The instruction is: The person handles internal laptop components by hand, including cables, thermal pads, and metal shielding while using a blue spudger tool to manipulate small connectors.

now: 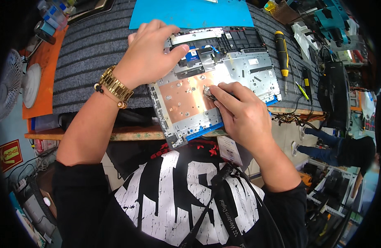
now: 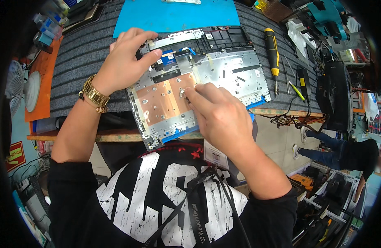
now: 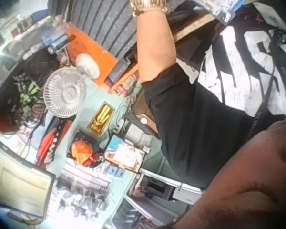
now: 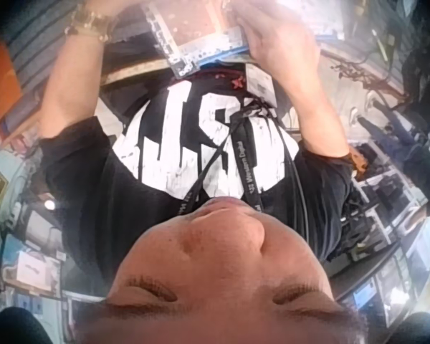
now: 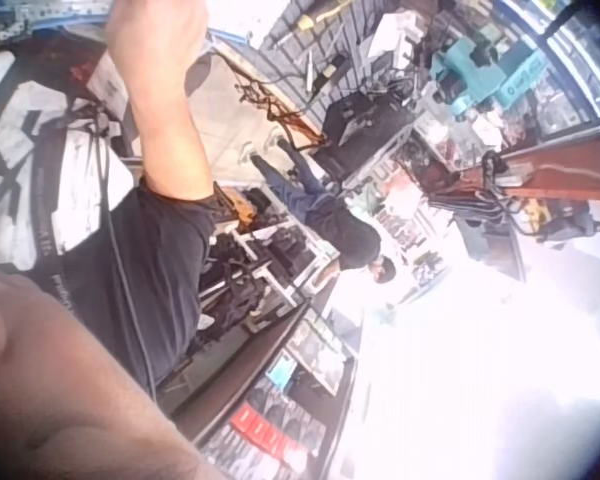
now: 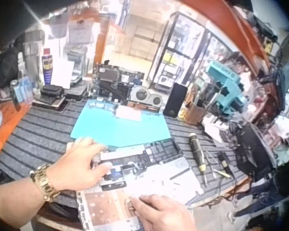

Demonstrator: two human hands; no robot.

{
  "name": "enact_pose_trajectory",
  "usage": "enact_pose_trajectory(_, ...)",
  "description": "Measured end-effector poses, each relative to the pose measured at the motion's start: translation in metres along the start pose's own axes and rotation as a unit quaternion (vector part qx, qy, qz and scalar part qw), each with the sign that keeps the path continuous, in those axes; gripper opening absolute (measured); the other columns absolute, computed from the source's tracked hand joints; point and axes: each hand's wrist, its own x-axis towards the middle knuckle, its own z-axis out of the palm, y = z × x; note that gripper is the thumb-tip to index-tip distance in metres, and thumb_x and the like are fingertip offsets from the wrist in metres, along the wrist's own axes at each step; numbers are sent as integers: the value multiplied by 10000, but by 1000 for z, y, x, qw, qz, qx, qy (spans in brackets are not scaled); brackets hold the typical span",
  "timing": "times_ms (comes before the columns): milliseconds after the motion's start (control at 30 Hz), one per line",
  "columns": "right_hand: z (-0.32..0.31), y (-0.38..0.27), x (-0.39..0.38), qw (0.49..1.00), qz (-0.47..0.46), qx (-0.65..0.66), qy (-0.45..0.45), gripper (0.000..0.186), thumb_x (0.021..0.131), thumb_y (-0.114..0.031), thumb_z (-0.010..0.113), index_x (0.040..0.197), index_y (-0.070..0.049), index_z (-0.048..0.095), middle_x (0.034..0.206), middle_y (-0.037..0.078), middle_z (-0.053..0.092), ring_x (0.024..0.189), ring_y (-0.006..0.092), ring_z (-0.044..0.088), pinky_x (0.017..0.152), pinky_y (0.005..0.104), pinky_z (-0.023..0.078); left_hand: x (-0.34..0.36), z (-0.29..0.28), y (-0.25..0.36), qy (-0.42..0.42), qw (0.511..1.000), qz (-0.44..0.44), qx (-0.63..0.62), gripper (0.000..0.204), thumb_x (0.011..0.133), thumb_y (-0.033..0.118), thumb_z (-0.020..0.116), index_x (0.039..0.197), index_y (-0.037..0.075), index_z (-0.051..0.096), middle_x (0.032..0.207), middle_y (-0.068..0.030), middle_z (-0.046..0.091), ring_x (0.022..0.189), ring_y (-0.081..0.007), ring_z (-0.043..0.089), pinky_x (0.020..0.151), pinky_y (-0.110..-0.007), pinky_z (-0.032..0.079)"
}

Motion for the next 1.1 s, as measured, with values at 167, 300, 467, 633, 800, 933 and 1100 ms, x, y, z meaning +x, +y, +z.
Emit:
enact_pose_trajectory(167, -6, -6, 1, 999, 38, 11, -25, 271, 1048, -114, 844, 1315, -94, 887, 1214, 85, 815, 1001, 352, 821, 852, 493, 677, 2, -7, 4, -26, 999, -21, -18, 582, 1145, 517, 768, 1552, 102, 803, 1398, -101, 735, 1387, -318, 642, 1237, -516, 422)
enact_pose_trajectory(300, -18, -5, 10, 997, 48, 14, -65, 275, 1054, -148, 842, 1324, -134, 892, 1195, 84, 804, 994, 373, 829, 844, 513, 674, 6, -11, 4, -49, 998, -35, -37, 652, 1132, 572, 743, 1563, 88, 808, 1429, -130, 734, 1423, -340, 624, 1253, -542, 410)
enact_pose_trajectory(467, -42, 17, 40, 990, -47, -22, -133, 255, 1044, -167, 848, 1289, -159, 917, 1190, 86, 802, 1013, 394, 830, 842, 542, 657, 5, -10, 2, -56, 997, -41, -38, 664, 1132, 582, 740, 1568, 86, 807, 1419, -134, 733, 1423, -339, 623, 1257, -543, 402)
enact_pose_trajectory(633, -54, 32, 65, 975, -104, -34, -194, 370, 1009, -91, 888, 1347, -233, 935, 1187, 67, 800, 936, 362, 809, 795, 503, 627, 6, -9, 0, -42, 998, -32, -42, 655, 1147, 592, 718, 1561, 93, 814, 1404, -141, 737, 1425, -344, 628, 1255, -545, 401)
enact_pose_trajectory(800, -58, 27, 62, 977, -131, -43, -163, 374, 996, -94, 887, 1340, -234, 932, 1178, 70, 796, 971, 365, 808, 829, 509, 638, 4, -8, -4, -39, 998, -35, -37, 565, 1205, 556, 674, 1550, 134, 821, 1363, -89, 736, 1391, -311, 639, 1246, -514, 403)
enact_pose_trajectory(933, -66, 25, 46, 985, -82, -37, -148, 339, 1001, -87, 876, 1313, -208, 932, 1141, 80, 778, 981, 368, 804, 832, 514, 644, 4, -8, -4, -38, 999, -28, -19, 529, 1226, 537, 664, 1551, 151, 820, 1339, -68, 733, 1371, -295, 643, 1243, -495, 404)
enact_pose_trajectory(1100, -55, 18, 19, 989, -38, 37, -141, 449, 1037, -84, 819, 1460, -227, 863, 1181, 129, 745, 917, 401, 799, 810, 523, 651, 3, -8, -4, -31, 999, -22, -15, 525, 1218, 532, 680, 1554, 153, 819, 1347, -70, 736, 1373, -296, 644, 1249, -499, 403)
